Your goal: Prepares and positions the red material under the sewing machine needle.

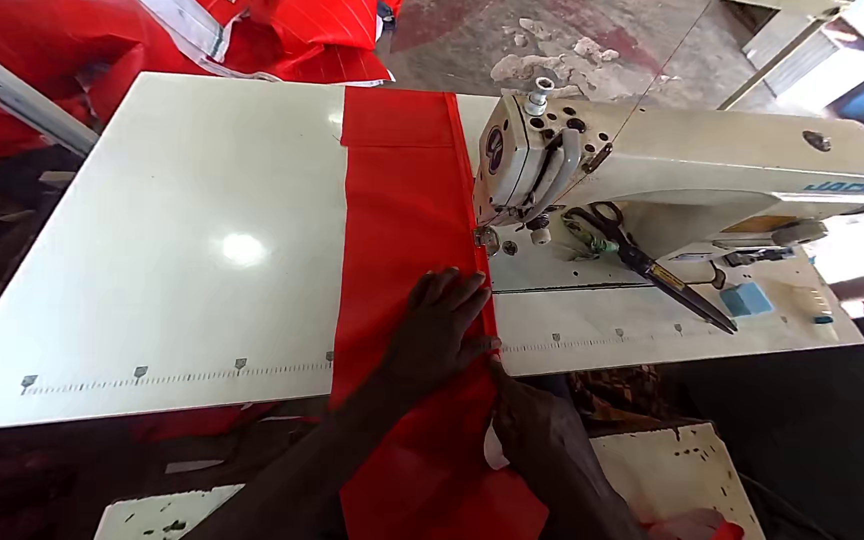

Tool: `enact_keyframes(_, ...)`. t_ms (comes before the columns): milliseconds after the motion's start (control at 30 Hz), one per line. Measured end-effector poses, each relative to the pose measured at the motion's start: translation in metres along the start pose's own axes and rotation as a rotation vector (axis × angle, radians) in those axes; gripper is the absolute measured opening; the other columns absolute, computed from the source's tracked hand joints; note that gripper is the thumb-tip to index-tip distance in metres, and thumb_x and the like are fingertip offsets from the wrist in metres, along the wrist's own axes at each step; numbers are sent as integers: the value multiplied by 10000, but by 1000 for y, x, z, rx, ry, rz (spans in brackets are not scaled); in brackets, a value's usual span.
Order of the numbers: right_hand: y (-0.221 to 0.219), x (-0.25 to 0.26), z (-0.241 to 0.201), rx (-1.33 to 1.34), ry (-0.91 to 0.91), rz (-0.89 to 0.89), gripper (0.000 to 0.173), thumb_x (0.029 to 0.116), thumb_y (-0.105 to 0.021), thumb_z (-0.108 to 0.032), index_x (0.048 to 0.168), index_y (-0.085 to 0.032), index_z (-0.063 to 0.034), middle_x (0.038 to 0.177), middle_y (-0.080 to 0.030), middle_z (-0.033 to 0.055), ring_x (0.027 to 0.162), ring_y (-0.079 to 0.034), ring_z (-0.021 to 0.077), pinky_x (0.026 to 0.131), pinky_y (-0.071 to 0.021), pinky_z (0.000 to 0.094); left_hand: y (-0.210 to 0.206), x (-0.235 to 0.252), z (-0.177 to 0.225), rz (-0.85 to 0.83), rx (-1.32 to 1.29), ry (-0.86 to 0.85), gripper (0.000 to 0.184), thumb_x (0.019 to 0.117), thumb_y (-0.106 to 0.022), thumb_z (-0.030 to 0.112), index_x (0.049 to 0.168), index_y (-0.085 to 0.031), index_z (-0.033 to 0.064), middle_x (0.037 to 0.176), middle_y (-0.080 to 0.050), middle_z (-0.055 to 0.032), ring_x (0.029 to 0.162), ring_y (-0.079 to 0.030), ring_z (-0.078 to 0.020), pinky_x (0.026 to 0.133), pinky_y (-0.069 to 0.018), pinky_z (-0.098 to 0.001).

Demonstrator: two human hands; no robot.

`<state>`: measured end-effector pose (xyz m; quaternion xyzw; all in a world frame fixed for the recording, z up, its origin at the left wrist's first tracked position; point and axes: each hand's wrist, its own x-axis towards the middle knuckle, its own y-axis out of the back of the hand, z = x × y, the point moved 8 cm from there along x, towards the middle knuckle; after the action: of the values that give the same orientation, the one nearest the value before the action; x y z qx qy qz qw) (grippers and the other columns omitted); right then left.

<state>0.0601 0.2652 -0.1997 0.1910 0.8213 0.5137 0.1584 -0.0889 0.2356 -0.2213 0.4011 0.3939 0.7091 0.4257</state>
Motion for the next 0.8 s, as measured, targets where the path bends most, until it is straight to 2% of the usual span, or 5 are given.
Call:
enact_keyframes(167,1,2,0,-13,20,22,482,922,-536,-118,1390,-641,-70,767,-712,83,602,-682,255,541,-569,456,0,1,-1,4,15,14,713,981,-401,715,1462,-584,222,1586,-463,57,1503,-346,-269,1236,-215,-558)
enact_keyframes(400,6,21,3,-42,-61,-124,458,965,-502,-138,1403,-633,-114,844,-723,113,737,-710,305,642,-573,497,3,15,-8,24,1,7,704,972,-447,707,1427,-619,198,1559,-500,30,1495,-355,-296,1233,-206,-580)
enact_keyframes(600,8,29,2,-75,-59,-145,448,957,-497,-129,1378,-651,-119,818,-712,114,720,-705,309,622,-563,490,10,19,-4,76,13,-96,480,1011,-503,569,1246,-736,220,1396,-627,32,1377,-481,-268,1172,-298,-562)
enact_keyframes(700,8,30,1,-83,-56,-138,437,959,-507,-136,1367,-663,-126,815,-718,105,715,-709,298,611,-567,485,10,20,-5,82,18,-104,439,1013,-513,549,1206,-756,239,1360,-651,47,1349,-500,-253,1133,-332,-539)
enact_keyframes(800,8,31,1,-90,-92,-207,458,973,-499,-145,1414,-622,-130,866,-724,110,773,-710,301,669,-567,482,10,21,-6,94,14,-87,441,1014,-508,551,1207,-760,245,1368,-651,62,1345,-507,-248,1116,-351,-527)
